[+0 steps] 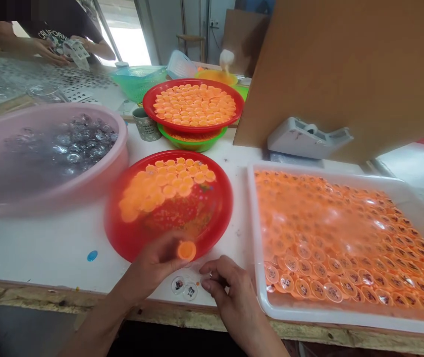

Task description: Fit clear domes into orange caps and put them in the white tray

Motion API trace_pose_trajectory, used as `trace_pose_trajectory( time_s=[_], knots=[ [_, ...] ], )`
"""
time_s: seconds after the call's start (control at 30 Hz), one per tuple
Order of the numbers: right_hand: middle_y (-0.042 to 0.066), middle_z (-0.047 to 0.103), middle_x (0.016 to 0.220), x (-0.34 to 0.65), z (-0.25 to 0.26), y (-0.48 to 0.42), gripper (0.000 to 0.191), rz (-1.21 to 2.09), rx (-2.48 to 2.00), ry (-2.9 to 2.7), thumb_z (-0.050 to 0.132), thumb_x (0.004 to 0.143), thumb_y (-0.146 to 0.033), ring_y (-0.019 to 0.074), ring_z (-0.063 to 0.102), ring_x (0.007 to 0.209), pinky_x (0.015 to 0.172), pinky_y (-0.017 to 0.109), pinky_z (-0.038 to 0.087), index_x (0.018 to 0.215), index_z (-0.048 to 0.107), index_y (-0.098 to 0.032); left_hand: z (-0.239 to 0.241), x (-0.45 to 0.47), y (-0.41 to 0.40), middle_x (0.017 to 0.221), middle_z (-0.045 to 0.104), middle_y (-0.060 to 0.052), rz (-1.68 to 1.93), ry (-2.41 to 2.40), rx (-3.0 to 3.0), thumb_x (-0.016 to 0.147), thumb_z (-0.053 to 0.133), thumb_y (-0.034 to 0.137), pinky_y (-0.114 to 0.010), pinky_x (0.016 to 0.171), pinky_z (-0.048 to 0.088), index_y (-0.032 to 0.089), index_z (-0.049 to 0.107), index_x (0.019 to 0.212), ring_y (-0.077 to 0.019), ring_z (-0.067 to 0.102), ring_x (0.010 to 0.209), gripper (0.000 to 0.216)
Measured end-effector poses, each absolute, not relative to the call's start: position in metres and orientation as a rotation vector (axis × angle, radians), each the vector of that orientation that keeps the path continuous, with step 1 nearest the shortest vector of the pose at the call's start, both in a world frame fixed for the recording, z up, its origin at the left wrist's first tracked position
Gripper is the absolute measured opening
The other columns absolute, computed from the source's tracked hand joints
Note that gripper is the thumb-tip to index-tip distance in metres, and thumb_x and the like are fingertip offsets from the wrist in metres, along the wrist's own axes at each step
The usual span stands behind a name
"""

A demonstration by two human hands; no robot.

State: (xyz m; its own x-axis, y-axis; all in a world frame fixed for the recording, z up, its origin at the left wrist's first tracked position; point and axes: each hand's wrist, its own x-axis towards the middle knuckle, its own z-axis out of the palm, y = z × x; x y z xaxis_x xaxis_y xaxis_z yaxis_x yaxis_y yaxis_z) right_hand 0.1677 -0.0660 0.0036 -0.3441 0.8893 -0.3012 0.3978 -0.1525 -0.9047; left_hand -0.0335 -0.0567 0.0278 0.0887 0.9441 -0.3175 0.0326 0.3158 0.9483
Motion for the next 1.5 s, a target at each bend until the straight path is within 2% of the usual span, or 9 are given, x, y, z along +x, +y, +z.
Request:
trace_pose_trajectory(
  time_s=[0.1,0.2,0.43,0.67,0.87,1.0,1.2,1.37,1.5],
  knots=[
    [-0.002,0.058,0.065,0.165,0.011,-0.055,0.013,1.704,-1.252,-1.329,0.061,0.089,-0.033,0.0132,0.055,0.060,0.059,0.025,0.045,0.093,0.064,-0.021,0.027,-0.029,-0.056,0.089,0.064,0.001,0.883,1.166,0.906,0.075,0.069,0.016,-0.024,0.076,0.048,0.021,0.059,0.093,-0.0149,0.060,0.086,0.021],
    [0.000,0.064,0.076,0.163,0.012,-0.046,0.013,1.734,-1.132,-1.117,0.070,0.084,-0.032,0.0124,0.058,0.068,0.065,0.025,0.048,0.090,0.067,-0.021,0.024,-0.023,-0.057,0.089,0.065,0.000,0.889,1.080,0.822,0.075,0.071,0.017,-0.024,0.078,0.048,0.020,0.058,0.093,-0.0145,0.060,0.088,0.022],
    [0.000,0.070,0.075,0.168,0.005,-0.041,0.020,1.762,-1.143,-0.937,0.082,0.074,-0.027,0.0123,0.062,0.066,0.068,0.026,0.051,0.085,0.066,-0.020,0.023,-0.012,-0.055,0.086,0.067,-0.003,0.916,1.079,0.820,0.085,0.062,0.027,-0.031,0.073,0.052,0.019,0.063,0.096,-0.0154,0.062,0.073,0.014],
    [0.002,0.072,0.080,0.164,0.003,-0.039,0.021,1.872,-1.039,-0.803,0.083,0.072,-0.023,0.0137,0.065,0.070,0.067,0.026,0.053,0.089,0.071,-0.019,0.024,-0.016,-0.052,0.089,0.067,-0.004,0.877,1.011,0.706,0.075,0.072,0.025,-0.029,0.076,0.049,0.019,0.063,0.101,-0.0174,0.061,0.084,0.028],
    [0.001,0.074,0.080,0.169,0.004,-0.038,0.025,1.757,-1.161,-0.940,0.086,0.068,-0.023,0.0147,0.067,0.074,0.072,0.027,0.054,0.091,0.074,-0.023,0.023,-0.016,-0.050,0.087,0.067,0.000,0.879,1.086,0.705,0.076,0.072,0.026,-0.025,0.070,0.044,0.022,0.059,0.103,-0.0143,0.058,0.080,0.030],
    [0.003,0.074,0.078,0.179,0.009,-0.033,0.017,1.669,-1.290,-1.127,0.085,0.068,-0.028,0.0181,0.069,0.078,0.077,0.031,0.056,0.079,0.074,-0.021,0.021,-0.019,-0.049,0.089,0.068,-0.001,0.854,1.108,0.723,0.077,0.072,0.027,-0.025,0.070,0.045,0.021,0.060,0.100,-0.0145,0.060,0.081,0.027],
    [0.003,0.071,0.089,0.179,0.014,-0.030,0.029,1.751,-1.235,-1.051,0.079,0.074,-0.034,0.0173,0.068,0.072,0.071,0.033,0.058,0.100,0.074,-0.023,0.018,-0.022,-0.050,0.097,0.070,-0.004,0.898,1.066,0.691,0.080,0.071,0.033,-0.030,0.075,0.054,0.021,0.063,0.106,-0.0176,0.065,0.083,0.031],
    [0.001,0.063,0.080,0.172,0.017,-0.033,0.019,1.961,-1.048,-0.781,0.079,0.076,-0.029,0.0145,0.062,0.076,0.075,0.031,0.056,0.091,0.071,-0.021,0.017,-0.021,-0.052,0.097,0.069,-0.005,0.915,1.121,0.628,0.077,0.075,0.034,-0.035,0.079,0.058,0.019,0.065,0.105,-0.0196,0.067,0.084,0.033],
    [0.000,0.061,0.079,0.173,0.015,-0.032,0.017,2.036,-0.976,-0.645,0.080,0.074,-0.027,0.0136,0.058,0.076,0.075,0.028,0.053,0.085,0.068,-0.021,0.019,-0.020,-0.052,0.094,0.069,-0.003,0.930,1.115,0.605,0.077,0.076,0.032,-0.032,0.077,0.058,0.019,0.066,0.103,-0.0183,0.068,0.082,0.031]
  ],
)
